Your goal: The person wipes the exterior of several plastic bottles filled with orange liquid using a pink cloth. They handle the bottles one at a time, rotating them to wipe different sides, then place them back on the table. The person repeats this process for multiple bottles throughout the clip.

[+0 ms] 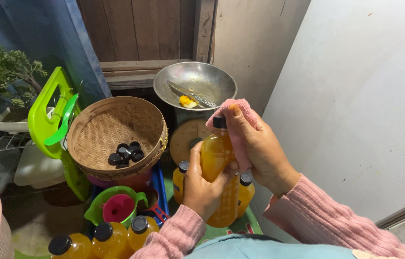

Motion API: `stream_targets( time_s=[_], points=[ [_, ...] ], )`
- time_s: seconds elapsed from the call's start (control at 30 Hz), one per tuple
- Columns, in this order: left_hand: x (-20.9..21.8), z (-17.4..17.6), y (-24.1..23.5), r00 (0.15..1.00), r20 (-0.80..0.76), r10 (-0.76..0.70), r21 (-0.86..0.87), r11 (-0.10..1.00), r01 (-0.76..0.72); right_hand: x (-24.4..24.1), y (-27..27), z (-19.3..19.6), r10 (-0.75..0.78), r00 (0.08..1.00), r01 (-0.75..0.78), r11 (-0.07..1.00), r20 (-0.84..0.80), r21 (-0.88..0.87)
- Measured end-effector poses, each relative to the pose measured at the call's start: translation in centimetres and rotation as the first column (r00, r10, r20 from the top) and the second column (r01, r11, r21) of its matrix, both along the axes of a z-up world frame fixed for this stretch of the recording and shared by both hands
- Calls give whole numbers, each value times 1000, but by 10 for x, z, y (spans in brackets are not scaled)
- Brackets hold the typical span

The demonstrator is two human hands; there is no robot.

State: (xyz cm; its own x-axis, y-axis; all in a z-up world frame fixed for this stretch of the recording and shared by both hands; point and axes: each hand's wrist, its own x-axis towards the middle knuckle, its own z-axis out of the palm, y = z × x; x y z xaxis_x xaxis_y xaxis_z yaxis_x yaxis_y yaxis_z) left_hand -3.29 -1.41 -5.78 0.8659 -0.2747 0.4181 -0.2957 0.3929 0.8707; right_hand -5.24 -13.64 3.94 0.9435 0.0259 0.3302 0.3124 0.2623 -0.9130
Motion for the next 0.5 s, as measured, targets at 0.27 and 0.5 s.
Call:
stream_targets(
  time_s=[0.27,0.5],
  points=[
    [3,7,3,996,49,76,18,997,-77,-8,6,-19,-53,954,113,976,-296,188],
    [3,13,7,993,63,99,24,995,-101,-20,11,-40,-80,842,221,953,-533,206]
  ],
)
